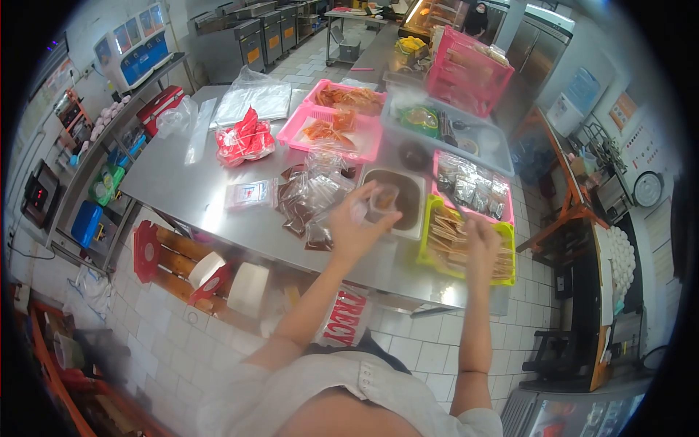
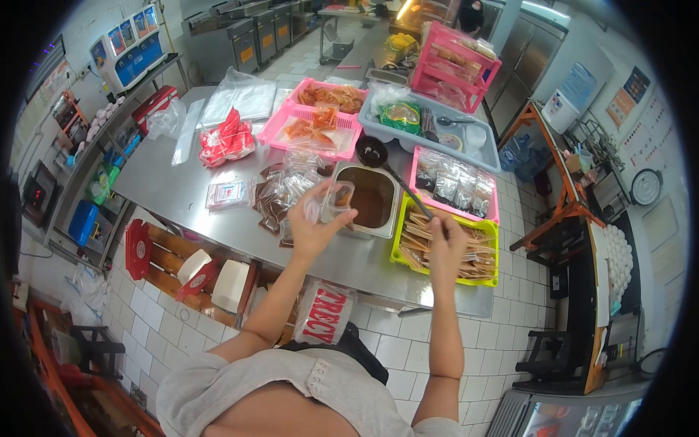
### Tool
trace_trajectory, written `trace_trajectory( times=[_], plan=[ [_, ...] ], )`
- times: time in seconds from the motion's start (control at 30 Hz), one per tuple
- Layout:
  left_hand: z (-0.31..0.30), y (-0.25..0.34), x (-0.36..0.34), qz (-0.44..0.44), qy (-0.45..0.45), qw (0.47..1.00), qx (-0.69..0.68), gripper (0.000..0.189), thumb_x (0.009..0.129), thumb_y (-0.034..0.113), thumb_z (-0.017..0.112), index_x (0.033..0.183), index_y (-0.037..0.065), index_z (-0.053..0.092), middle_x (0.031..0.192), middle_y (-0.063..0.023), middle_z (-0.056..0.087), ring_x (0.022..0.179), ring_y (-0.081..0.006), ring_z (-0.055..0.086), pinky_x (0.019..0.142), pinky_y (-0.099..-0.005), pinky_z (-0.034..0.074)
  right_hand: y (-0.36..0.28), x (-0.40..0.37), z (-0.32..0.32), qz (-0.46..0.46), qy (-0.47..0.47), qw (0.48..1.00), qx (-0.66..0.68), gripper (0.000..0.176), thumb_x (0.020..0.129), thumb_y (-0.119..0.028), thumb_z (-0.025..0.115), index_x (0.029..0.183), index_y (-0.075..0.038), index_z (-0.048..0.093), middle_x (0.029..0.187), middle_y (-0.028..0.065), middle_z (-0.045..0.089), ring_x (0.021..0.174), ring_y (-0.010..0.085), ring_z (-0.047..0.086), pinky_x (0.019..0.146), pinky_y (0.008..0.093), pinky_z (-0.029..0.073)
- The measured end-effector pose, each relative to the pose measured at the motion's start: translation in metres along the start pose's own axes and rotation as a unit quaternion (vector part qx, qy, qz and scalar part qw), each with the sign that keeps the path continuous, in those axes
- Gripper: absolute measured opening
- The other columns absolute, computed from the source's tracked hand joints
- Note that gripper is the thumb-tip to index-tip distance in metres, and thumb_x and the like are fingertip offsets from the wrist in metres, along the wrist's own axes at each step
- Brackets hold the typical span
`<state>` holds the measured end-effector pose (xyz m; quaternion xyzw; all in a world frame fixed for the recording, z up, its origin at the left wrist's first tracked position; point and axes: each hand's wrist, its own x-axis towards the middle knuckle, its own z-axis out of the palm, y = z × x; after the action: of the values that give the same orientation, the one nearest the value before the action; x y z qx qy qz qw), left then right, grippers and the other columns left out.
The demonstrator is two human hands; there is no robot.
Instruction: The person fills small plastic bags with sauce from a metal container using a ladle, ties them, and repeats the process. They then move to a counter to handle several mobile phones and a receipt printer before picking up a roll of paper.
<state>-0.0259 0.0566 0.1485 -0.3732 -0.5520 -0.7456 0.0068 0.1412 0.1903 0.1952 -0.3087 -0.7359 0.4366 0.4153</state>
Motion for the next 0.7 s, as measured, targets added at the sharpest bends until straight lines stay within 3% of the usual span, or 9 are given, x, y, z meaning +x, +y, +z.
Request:
trace_trajectory(
  times=[0.1,0.17,0.23,0.3,0.37,0.57,0.63,0.67,0.7],
  plan=[
    [-0.009,0.006,-0.024,0.025,0.025,0.999,0.008,0.06,0.062,0.003,0.079,0.114,-0.006,0.05,0.101,-0.0149,0.061,0.095,-0.0181,0.057,0.084,-0.0322,0.046,0.035,-0.008,0.032,-0.09,0.042,0.98,-0.171,0.015,0.078,-0.005,0.056,0.091,0.0,0.063,0.071,0.0114,0.059,0.066,0.0207,0.055,0.062,0.0276,0.042],
    [-0.018,0.005,-0.04,-0.009,0.01,0.999,0.036,0.062,0.062,0.001,0.078,0.116,-0.006,0.049,0.103,-0.0159,0.059,0.097,-0.0188,0.056,0.083,-0.032,0.047,0.086,-0.013,0.05,-0.15,-0.01,0.952,-0.265,0.022,0.076,-0.007,0.058,0.098,-0.006,0.062,0.091,0.0125,0.061,0.083,0.0266,0.056,0.07,0.0345,0.041],
    [-0.024,0.003,-0.058,-0.058,0.032,0.998,-0.009,0.064,0.062,0.0,0.078,0.118,-0.007,0.047,0.105,-0.0166,0.058,0.1,-0.0193,0.054,0.081,-0.0315,0.048,0.048,-0.039,0.069,-0.179,-0.021,0.943,-0.28,0.042,0.072,-0.012,0.063,0.113,-0.011,0.056,0.111,0.0101,0.055,0.102,0.0275,0.05,0.083,0.0416,0.036],
    [-0.031,0.007,-0.069,-0.081,0.018,0.997,0.009,0.066,0.061,-0.002,0.077,0.119,-0.007,0.045,0.108,-0.0164,0.056,0.102,-0.0195,0.053,0.084,-0.0311,0.046,0.022,-0.065,0.075,-0.227,-0.115,0.935,-0.245,0.058,0.069,-0.015,0.067,0.123,-0.013,0.048,0.123,0.009,0.047,0.113,0.0268,0.043,0.091,0.0462,0.028],
    [-0.032,0.016,-0.072,-0.063,0.011,0.998,-0.006,0.065,0.061,-0.003,0.077,0.118,-0.008,0.045,0.107,-0.0162,0.056,0.102,-0.0195,0.053,0.085,-0.0307,0.045,0.008,-0.088,0.08,-0.231,-0.169,0.949,-0.13,0.061,0.066,-0.014,0.07,0.123,-0.011,0.048,0.12,0.0102,0.049,0.11,0.0279,0.045,0.09,0.0431,0.031],
    [-0.032,0.047,-0.079,-0.06,0.003,0.997,-0.042,0.059,0.064,-0.001,0.076,0.115,-0.009,0.048,0.103,-0.0153,0.059,0.099,-0.0174,0.054,0.086,-0.0281,0.043,0.008,-0.117,0.101,-0.185,-0.076,0.98,0.006,0.044,0.068,-0.008,0.068,0.111,-0.004,0.058,0.099,0.0123,0.061,0.088,0.0293,0.056,0.081,0.0347,0.04],
    [-0.037,0.056,-0.082,-0.183,0.019,0.983,-0.003,0.046,0.072,0.001,0.07,0.114,-0.005,0.052,0.103,-0.0117,0.06,0.098,-0.0161,0.055,0.087,-0.029,0.042,0.003,-0.115,0.1,-0.162,-0.055,0.982,0.075,0.025,0.074,-0.005,0.064,0.099,-0.002,0.063,0.084,0.0115,0.064,0.074,0.0267,0.059,0.071,0.0317,0.045],
    [-0.039,0.048,-0.085,-0.195,0.069,0.978,-0.031,0.029,0.077,0.006,0.067,0.103,-0.004,0.059,0.094,-0.0087,0.063,0.09,-0.0134,0.057,0.081,-0.0261,0.044,0.0,-0.114,0.096,-0.16,-0.05,0.983,0.078,0.025,0.074,-0.005,0.064,0.099,-0.002,0.063,0.084,0.0115,0.064,0.074,0.0267,0.059,0.071,0.0317,0.045],
    [-0.044,0.05,-0.085,-0.196,0.064,0.978,-0.03,0.029,0.077,0.006,0.067,0.103,-0.004,0.059,0.094,-0.0087,0.063,0.09,-0.0134,0.057,0.081,-0.0261,0.044,-0.005,-0.113,0.089,-0.108,-0.094,0.983,0.116,0.018,0.075,-0.003,0.063,0.093,-0.001,0.065,0.083,0.0129,0.065,0.074,0.0247,0.061,0.069,0.03,0.046]
  ],
)
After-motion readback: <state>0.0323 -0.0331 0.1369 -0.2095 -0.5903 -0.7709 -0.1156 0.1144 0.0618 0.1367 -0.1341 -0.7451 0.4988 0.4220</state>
